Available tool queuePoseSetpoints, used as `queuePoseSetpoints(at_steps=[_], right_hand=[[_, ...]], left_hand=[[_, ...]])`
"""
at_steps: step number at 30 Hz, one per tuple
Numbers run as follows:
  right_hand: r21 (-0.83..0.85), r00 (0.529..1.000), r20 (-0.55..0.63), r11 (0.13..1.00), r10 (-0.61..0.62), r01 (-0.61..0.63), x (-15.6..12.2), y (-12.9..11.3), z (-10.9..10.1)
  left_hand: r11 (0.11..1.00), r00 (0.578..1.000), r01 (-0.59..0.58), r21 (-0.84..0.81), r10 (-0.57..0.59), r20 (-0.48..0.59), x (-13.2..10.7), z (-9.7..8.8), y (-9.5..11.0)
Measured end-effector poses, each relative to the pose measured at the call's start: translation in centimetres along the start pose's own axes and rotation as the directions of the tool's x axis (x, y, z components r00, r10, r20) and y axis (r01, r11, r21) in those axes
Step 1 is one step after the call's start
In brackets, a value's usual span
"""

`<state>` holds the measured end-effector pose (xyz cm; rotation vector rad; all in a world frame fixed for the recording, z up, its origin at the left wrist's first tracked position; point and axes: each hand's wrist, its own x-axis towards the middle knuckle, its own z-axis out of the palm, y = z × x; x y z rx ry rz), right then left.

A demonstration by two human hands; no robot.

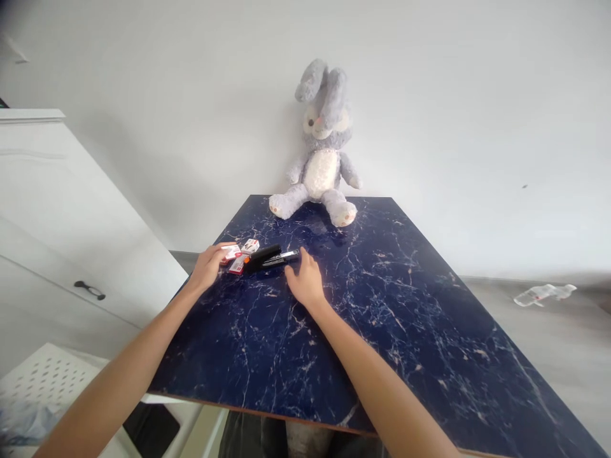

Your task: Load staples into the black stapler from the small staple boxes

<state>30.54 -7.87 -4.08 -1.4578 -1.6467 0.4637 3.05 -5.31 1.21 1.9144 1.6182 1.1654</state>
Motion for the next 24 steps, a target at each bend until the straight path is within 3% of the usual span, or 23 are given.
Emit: queuePoseSetpoints(at_steps=[3,7,10,15,18,24], right_hand=[[-0.051,1.0,0.008,0.998,0.025,-0.024,1.8,0.3,0.6],[-0.082,0.999,0.032,0.997,-0.009,0.011,2.1,0.3,0.9],[-0.069,0.999,0.045,0.997,-0.015,0.018,1.8,0.3,0.7],[-0.068,0.999,0.053,0.998,0.001,0.002,1.6,0.1,0.5],[-0.065,0.997,0.063,0.997,0.034,-0.03,1.5,-0.2,0.4],[0.045,0.991,0.031,0.99,0.129,-0.13,1.6,-0.5,0.0]], left_hand=[[0.979,1.0,0.001,0.204,-0.005,0.021,0.8,-0.5,-1.4],[0.938,0.985,-0.103,0.33,0.142,-0.096,0.9,-0.1,-2.2],[0.909,0.975,-0.204,0.364,0.224,-0.013,0.5,0.2,-1.9],[0.815,0.915,-0.403,0.415,0.374,0.154,-0.3,0.5,-0.7],[0.799,0.904,-0.423,0.427,0.344,0.252,-0.5,1.1,-0.6],[0.854,0.942,-0.326,0.406,0.258,0.214,-0.7,2.1,-1.4]])
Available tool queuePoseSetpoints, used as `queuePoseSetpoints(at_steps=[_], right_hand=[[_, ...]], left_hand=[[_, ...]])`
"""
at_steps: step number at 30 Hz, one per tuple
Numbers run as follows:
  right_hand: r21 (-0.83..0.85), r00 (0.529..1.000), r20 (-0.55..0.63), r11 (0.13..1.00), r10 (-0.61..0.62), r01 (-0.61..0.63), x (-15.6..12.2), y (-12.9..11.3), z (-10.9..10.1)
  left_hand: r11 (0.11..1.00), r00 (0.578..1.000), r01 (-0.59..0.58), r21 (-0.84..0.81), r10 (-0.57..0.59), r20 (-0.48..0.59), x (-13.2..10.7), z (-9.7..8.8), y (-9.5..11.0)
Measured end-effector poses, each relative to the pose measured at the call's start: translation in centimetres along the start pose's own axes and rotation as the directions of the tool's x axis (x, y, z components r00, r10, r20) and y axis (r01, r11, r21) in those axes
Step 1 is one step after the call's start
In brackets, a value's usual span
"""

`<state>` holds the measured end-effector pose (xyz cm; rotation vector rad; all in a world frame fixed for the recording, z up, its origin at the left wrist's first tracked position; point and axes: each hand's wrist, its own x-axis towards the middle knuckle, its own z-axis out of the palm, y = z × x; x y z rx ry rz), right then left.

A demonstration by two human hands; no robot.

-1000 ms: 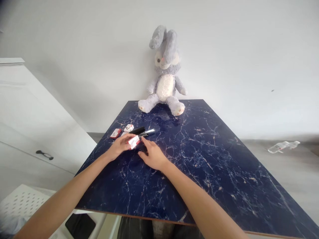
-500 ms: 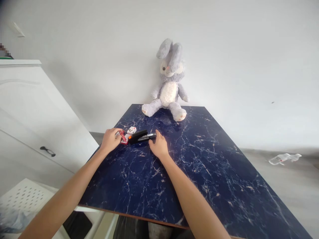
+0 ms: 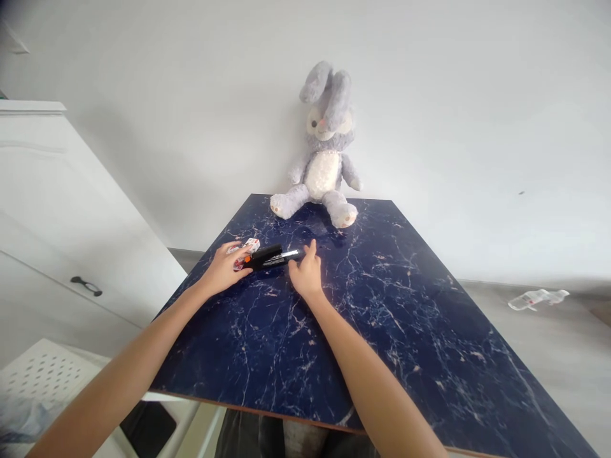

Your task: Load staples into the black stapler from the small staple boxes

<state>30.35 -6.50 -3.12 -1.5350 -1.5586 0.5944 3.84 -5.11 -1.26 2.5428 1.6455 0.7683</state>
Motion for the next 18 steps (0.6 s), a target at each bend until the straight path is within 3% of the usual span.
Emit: queuePoseSetpoints(at_steps=[5,11,15,18], right_hand=[[0.066,0.969,0.22,0.993,-0.109,0.097,0.3,0.3,-0.1],[0.121,0.932,0.312,0.981,-0.185,0.154,-0.2,-0.1,0.9],[0.16,0.942,0.295,0.98,-0.161,0.117,-0.3,-0.4,1.3],[0.182,0.976,0.192,0.981,-0.1,0.065,-0.2,-0.3,1.3]], left_hand=[[0.998,0.998,0.053,-0.036,-0.051,0.038,0.3,-0.2,0.3],[0.998,0.998,0.053,-0.046,-0.052,0.039,0.8,-0.3,0.3],[0.996,0.998,0.057,-0.068,-0.055,0.031,0.7,0.3,0.4],[0.996,0.999,0.042,-0.076,-0.043,-0.006,0.6,0.7,0.8]])
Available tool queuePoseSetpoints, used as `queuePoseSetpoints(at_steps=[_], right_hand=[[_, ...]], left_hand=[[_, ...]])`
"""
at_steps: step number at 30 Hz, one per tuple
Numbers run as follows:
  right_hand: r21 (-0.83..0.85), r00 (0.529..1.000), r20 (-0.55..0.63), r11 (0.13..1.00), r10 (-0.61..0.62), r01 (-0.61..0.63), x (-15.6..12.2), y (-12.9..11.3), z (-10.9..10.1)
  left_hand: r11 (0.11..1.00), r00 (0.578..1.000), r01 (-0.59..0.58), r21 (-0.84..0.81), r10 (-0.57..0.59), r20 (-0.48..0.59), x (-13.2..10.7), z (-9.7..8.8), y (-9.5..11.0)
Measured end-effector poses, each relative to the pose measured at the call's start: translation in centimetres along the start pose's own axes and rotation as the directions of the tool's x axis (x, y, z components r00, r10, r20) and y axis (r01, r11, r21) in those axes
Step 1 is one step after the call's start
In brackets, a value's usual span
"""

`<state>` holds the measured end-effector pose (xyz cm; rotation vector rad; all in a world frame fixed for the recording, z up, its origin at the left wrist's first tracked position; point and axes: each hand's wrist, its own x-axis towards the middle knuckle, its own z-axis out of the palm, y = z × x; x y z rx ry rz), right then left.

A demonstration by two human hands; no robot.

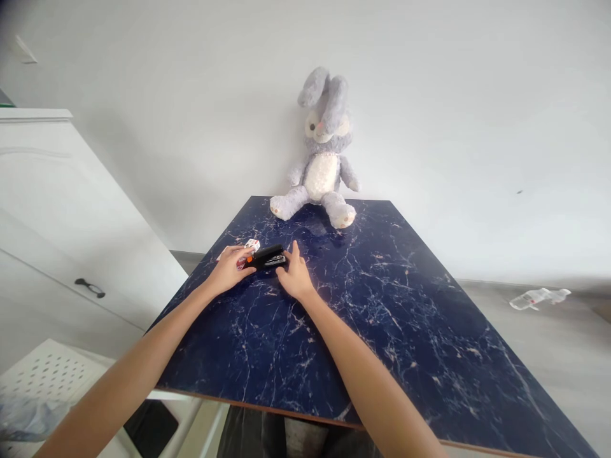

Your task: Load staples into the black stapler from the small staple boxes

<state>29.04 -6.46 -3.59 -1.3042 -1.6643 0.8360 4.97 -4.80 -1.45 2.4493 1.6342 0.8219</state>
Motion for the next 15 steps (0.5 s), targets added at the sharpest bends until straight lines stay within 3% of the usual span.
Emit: queuePoseSetpoints(at_steps=[5,7,10,15], right_hand=[[0.08,0.976,-0.181,0.991,0.123,-0.11,0.1,0.2,-0.4],[0.065,0.978,-0.179,0.993,0.112,-0.102,0.1,0.2,-0.5],[0.001,0.987,-0.147,0.998,0.067,-0.068,0.0,0.1,-0.4],[-0.029,0.988,-0.148,0.998,0.051,-0.056,-0.1,0.1,-0.3]], left_hand=[[0.996,0.995,-0.089,0.024,0.09,-0.047,0.1,-1.1,-0.9],[0.995,0.994,-0.095,0.01,0.096,-0.06,0.2,-1.9,-2.1],[0.993,0.993,-0.116,0.025,0.115,0.038,0.2,-2.6,-3.7],[0.996,0.992,-0.085,0.006,0.085,0.096,0.0,-3.0,-3.7]])
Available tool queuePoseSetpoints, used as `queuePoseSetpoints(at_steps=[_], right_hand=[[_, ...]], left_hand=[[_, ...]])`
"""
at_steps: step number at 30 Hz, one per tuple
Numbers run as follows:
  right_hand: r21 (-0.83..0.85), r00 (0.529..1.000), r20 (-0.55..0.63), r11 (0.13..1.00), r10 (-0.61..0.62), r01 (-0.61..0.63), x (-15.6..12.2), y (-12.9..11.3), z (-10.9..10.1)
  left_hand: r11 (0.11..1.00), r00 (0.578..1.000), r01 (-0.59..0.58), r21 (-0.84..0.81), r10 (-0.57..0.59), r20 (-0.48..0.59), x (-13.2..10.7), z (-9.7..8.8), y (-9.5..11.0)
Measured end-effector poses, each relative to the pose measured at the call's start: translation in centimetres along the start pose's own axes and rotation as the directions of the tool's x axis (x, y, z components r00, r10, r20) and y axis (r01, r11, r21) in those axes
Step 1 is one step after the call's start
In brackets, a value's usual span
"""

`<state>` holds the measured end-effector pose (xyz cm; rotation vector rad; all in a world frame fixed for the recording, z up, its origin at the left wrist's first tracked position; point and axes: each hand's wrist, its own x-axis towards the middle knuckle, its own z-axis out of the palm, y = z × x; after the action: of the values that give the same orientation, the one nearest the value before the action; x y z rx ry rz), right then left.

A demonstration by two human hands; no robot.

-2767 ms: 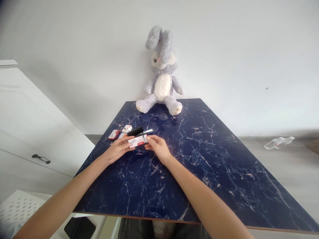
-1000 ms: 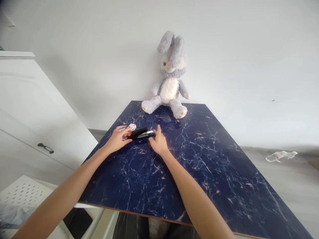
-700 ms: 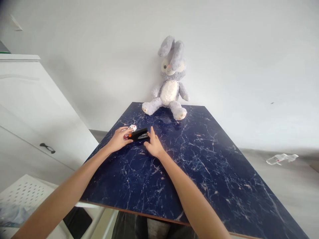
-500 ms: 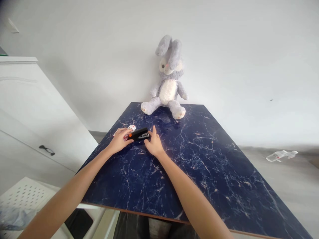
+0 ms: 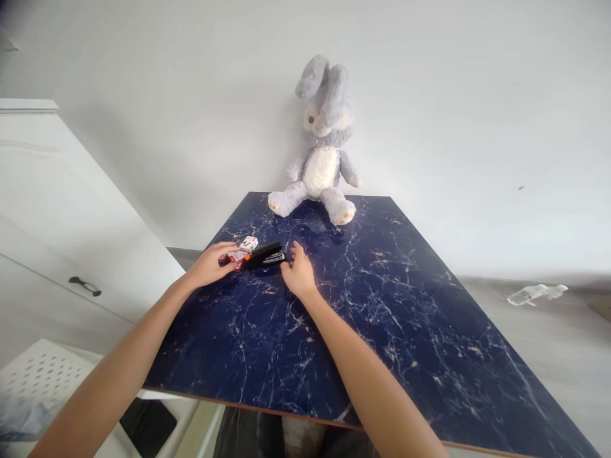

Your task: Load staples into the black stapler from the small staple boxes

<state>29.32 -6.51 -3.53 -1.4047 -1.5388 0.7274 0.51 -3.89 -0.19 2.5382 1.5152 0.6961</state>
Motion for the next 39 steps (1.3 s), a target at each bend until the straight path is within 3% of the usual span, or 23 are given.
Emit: queuePoseSetpoints(at_steps=[5,10,15,20,25,30,35,39], right_hand=[[-0.008,1.0,0.006,1.0,-0.002,0.002,-0.1,-0.1,-0.1],[-0.014,1.0,0.015,1.0,-0.011,0.011,-0.1,-0.1,-0.1],[-0.03,1.0,0.013,0.999,-0.028,0.028,0.0,0.2,0.1],[-0.034,0.999,0.032,0.998,-0.043,0.044,0.0,0.1,0.0],[-0.053,0.999,0.031,0.998,-0.035,0.037,-0.1,-0.2,-0.2],[-0.069,0.998,0.032,0.996,-0.047,0.049,0.0,-0.1,-0.1],[-0.059,0.998,0.017,0.996,-0.067,0.068,-0.1,0.0,0.0],[-0.066,0.997,0.01,0.995,-0.074,0.074,0.0,0.3,0.2]], left_hand=[[0.986,0.998,0.066,-0.151,-0.065,0.013,0.0,-1.2,-0.7],[0.966,0.971,0.236,-0.109,-0.237,0.006,0.0,-0.3,-2.7],[0.986,0.986,0.156,-0.057,-0.153,0.059,0.2,1.0,-1.7],[0.994,0.991,0.102,-0.03,-0.099,0.087,0.1,0.4,0.0],[0.968,0.977,0.211,-0.138,-0.213,0.003,0.1,-0.4,0.0],[0.932,0.926,0.334,-0.142,-0.353,-0.138,0.2,-0.4,-2.3],[0.939,0.922,0.338,0.065,-0.316,-0.222,0.1,0.2,-4.8],[0.969,0.954,0.247,-0.028,-0.248,-0.166,0.3,1.1,-3.3]])
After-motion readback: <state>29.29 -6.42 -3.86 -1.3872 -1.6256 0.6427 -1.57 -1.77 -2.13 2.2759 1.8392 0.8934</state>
